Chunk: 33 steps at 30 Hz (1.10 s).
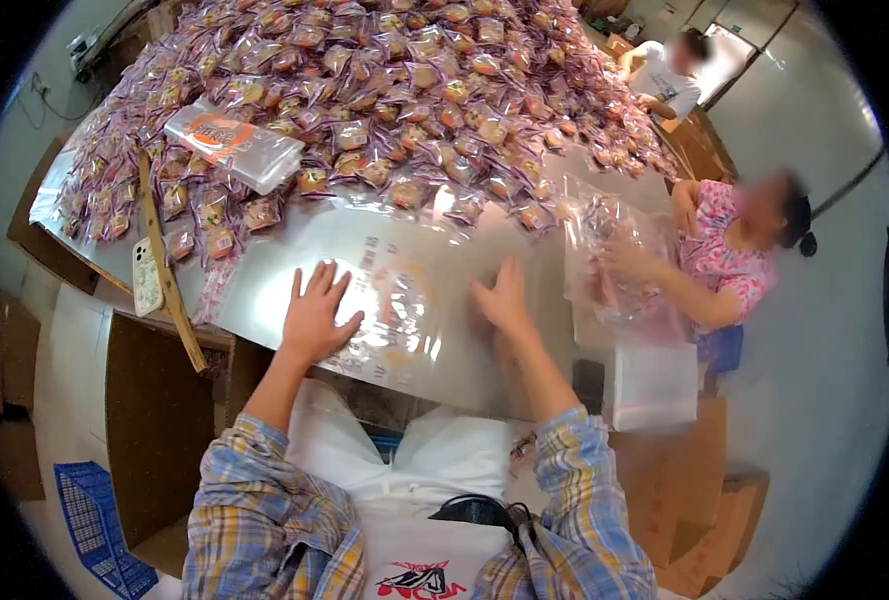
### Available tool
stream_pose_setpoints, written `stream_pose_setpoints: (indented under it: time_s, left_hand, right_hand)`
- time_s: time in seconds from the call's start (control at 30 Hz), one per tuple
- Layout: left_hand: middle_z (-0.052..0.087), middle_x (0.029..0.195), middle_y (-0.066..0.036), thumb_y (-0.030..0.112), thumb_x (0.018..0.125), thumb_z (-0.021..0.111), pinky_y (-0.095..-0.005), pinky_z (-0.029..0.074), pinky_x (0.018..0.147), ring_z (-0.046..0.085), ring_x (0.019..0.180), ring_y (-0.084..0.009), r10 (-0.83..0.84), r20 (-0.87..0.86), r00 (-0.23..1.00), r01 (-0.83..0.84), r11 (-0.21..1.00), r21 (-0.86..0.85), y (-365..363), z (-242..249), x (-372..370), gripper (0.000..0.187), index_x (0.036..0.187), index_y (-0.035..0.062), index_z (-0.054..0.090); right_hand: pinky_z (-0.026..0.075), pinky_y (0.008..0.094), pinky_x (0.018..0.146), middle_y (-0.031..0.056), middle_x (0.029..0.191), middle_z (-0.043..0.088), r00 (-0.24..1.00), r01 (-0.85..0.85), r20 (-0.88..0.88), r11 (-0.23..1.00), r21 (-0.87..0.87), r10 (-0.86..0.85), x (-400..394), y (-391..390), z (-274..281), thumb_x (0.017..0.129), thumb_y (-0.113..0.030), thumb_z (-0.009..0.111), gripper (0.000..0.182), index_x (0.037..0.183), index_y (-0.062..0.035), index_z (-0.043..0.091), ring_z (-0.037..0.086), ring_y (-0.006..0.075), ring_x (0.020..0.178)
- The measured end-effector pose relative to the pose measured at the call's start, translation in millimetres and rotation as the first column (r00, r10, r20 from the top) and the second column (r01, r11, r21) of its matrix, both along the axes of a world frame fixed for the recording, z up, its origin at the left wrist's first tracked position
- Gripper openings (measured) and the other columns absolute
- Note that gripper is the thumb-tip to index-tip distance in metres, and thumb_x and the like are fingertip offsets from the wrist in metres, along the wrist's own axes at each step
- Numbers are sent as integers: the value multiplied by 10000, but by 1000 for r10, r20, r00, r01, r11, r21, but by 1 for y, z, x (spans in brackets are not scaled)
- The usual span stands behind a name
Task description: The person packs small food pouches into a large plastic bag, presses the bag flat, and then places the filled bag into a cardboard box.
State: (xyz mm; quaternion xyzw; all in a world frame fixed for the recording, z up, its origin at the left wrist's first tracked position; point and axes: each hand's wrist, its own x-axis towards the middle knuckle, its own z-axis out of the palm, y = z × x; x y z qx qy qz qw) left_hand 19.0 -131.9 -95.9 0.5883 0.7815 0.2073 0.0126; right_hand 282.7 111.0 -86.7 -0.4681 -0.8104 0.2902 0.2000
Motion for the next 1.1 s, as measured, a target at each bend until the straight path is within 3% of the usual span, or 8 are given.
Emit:
stream_pose_setpoints:
  time_s: [0.13, 0.33, 0.43, 0.57, 0.63, 0.8, 1.0, 1.1]
  left_hand:
    - [460, 1572, -233, 531, 912, 635, -586, 117, 1268, 369, 1506, -373, -25, -4, 1000, 25, 1000, 0, 16, 2, 13, 735, 1476, 68, 552]
    - [506, 1550, -193, 497, 903, 647, -645, 97, 1246, 407, 1495, -331, -17, 30, 999, 17, 1000, 9, 30, 4, 14, 671, 1435, 91, 603]
    - [527, 1535, -172, 472, 902, 657, -646, 119, 1244, 422, 1486, -322, 2, 33, 999, -3, 1000, 8, 32, 8, 16, 626, 1404, 99, 625]
    - [574, 1477, -161, 444, 896, 666, -659, 140, 1234, 455, 1452, -328, 0, 65, 998, -1, 1000, 8, 33, 12, 13, 592, 1384, 110, 638]
    - [593, 1454, -153, 433, 896, 670, -659, 150, 1232, 470, 1438, -322, -2, 65, 998, 2, 1000, 3, 31, 15, 14, 578, 1377, 113, 645]
    - [620, 1431, -128, 393, 896, 692, -661, 187, 1223, 511, 1408, -292, 8, 52, 999, -10, 999, 31, 34, 13, 12, 509, 1325, 120, 684]
    - [615, 1440, -127, 373, 905, 695, -657, 178, 1227, 515, 1403, -289, 5, 101, 995, -10, 999, 45, 34, 9, 9, 473, 1305, 121, 693]
    - [610, 1446, -132, 372, 909, 693, -653, 168, 1230, 512, 1406, -296, 11, 102, 995, -16, 999, 47, 34, 7, 9, 473, 1305, 114, 692]
  right_hand:
    - [334, 533, 1196, 281, 1608, 308, 995, -71, -43, 941, 331, 90, -66, 40, 9, 765, -445, 858, 1077, 1552, 29, 296, 338, 484, 1462]
    - [228, 689, 1202, 265, 1714, 67, 976, -135, 192, 980, 145, 106, -161, 53, 28, 678, -596, 889, 1386, 1662, -70, 66, 110, 530, 1550]
    - [194, 727, 1192, 243, 1727, -2, 946, -22, 325, 1000, 21, 14, -205, 60, 34, 651, -632, 890, 1478, 1667, -110, -49, 64, 584, 1535]
    - [168, 874, 1057, 313, 1699, -13, 996, -16, 93, 983, 183, -2, -237, 92, 14, 638, -447, 941, 1475, 1662, -161, -82, 80, 606, 1519]
    - [177, 857, 1071, 252, 1717, 26, 978, 98, 175, 989, 115, -117, -246, 89, 36, 642, -431, 926, 1430, 1667, -203, -45, 179, 559, 1504]
    - [175, 861, 1066, 219, 1666, 197, 883, 438, -191, 899, 7, -429, -277, 153, 21, 766, -532, 813, 1203, 1660, -179, 90, 257, 514, 1474]
    - [290, 655, 1178, 254, 1640, 224, 918, 286, 220, 934, 212, -331, -276, 145, 25, 741, -644, 809, 1205, 1636, -166, 158, 258, 494, 1484]
    - [317, 628, 1178, 254, 1638, 235, 955, 110, 246, 969, 223, -165, -257, 147, 23, 688, -648, 845, 1264, 1633, -161, 162, 247, 493, 1492]
